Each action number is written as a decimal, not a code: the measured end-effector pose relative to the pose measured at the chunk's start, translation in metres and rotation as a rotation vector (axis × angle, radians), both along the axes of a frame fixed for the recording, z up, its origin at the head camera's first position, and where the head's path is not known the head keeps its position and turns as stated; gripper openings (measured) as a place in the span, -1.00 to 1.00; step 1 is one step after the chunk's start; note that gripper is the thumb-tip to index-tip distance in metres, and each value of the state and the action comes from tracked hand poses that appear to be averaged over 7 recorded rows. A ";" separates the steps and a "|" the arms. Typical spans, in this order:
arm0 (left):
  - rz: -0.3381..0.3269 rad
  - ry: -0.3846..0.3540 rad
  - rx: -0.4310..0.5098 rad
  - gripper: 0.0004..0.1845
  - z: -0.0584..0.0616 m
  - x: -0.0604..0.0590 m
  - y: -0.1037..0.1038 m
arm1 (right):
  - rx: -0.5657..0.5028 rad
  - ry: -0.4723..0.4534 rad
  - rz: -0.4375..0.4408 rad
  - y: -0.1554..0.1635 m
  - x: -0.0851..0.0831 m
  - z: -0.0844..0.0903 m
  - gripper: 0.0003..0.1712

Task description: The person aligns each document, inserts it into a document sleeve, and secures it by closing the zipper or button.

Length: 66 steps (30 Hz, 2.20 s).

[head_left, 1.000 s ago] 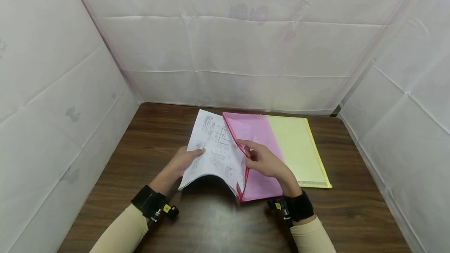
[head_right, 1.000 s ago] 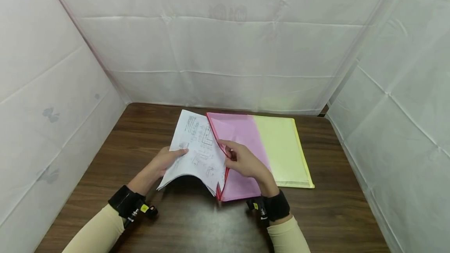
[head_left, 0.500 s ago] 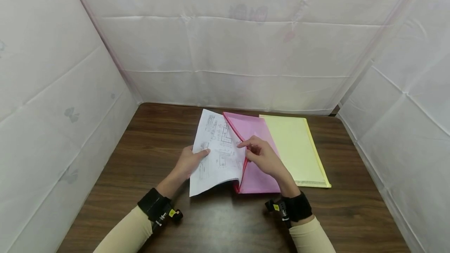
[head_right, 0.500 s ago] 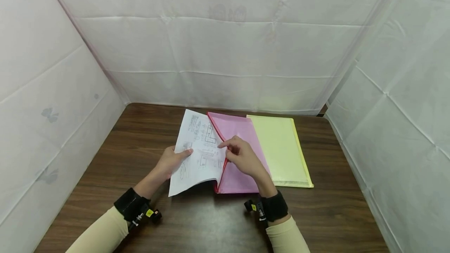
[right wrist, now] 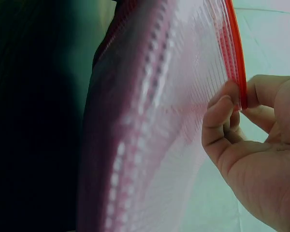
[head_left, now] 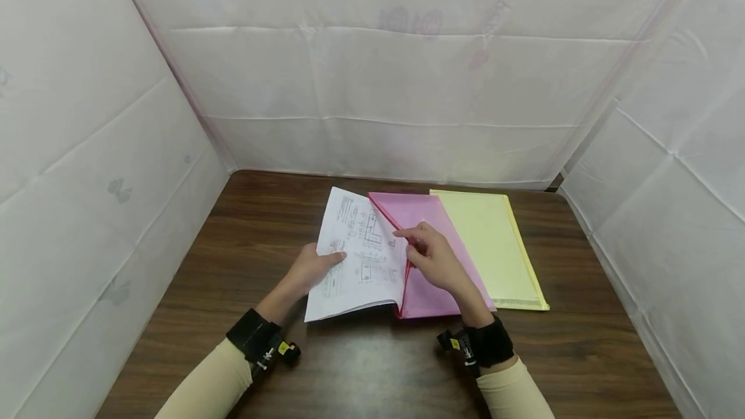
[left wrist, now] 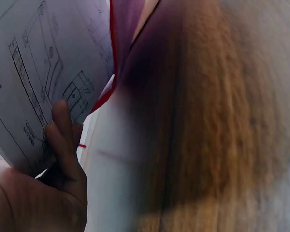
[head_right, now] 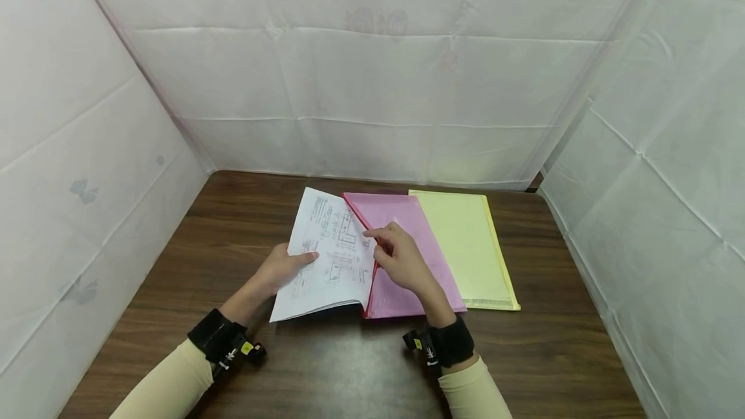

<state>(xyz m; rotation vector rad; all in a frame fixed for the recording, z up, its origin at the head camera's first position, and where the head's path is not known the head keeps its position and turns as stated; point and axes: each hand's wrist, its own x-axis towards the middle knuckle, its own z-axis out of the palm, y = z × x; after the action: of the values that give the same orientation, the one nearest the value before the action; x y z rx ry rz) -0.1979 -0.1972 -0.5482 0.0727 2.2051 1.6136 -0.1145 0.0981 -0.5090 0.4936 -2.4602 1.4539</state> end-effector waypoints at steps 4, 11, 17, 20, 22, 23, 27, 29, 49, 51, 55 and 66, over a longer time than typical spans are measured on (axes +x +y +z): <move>-0.066 0.081 -0.118 -0.64 0.002 -0.001 -0.003 | 0.031 0.016 -0.030 -0.001 0.000 -0.001 -0.57; -0.113 0.123 -0.173 -0.67 0.002 -0.004 -0.007 | 0.091 0.058 -0.069 0.000 0.000 0.000 -0.57; -0.020 0.084 -0.017 -0.64 -0.003 0.005 0.004 | 0.088 0.041 -0.058 -0.001 0.001 0.001 -0.58; 0.000 0.198 -0.095 -0.65 -0.005 0.010 0.011 | 0.086 0.031 -0.063 -0.002 0.001 0.002 -0.58; 0.006 0.282 -0.156 -0.64 -0.006 0.012 0.015 | 0.087 0.029 -0.076 -0.002 0.001 0.003 -0.58; 0.004 0.314 -0.183 -0.63 -0.007 0.013 0.017 | 0.090 0.031 -0.086 -0.002 0.001 0.003 -0.58; -0.025 0.327 -0.214 -0.59 -0.007 0.011 0.017 | 0.113 0.060 -0.136 -0.002 0.001 0.002 -0.59; -0.065 0.236 -0.143 -0.60 -0.007 0.008 0.014 | 0.138 0.091 -0.163 -0.003 0.002 0.000 -0.61; -0.143 -0.146 0.162 -0.61 -0.006 0.006 0.010 | 0.726 0.079 -0.252 -0.012 0.009 -0.011 -0.41; -0.125 -0.113 0.156 -0.61 -0.008 0.008 0.014 | 0.757 0.003 -0.253 -0.014 0.012 -0.014 -0.21; -0.111 -0.077 0.143 -0.61 -0.009 0.012 0.018 | 0.808 -0.142 -0.303 -0.015 0.022 -0.021 -0.05; -0.052 -0.042 0.130 -0.67 -0.012 0.024 0.023 | 0.915 -0.173 -0.396 -0.015 0.065 -0.037 -0.46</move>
<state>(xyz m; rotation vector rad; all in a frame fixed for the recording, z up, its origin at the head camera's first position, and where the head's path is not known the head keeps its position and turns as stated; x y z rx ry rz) -0.1742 -0.1739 -0.5600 0.1306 2.0489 1.7121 -0.0492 0.0828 -0.5461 -0.0008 -3.0248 0.1740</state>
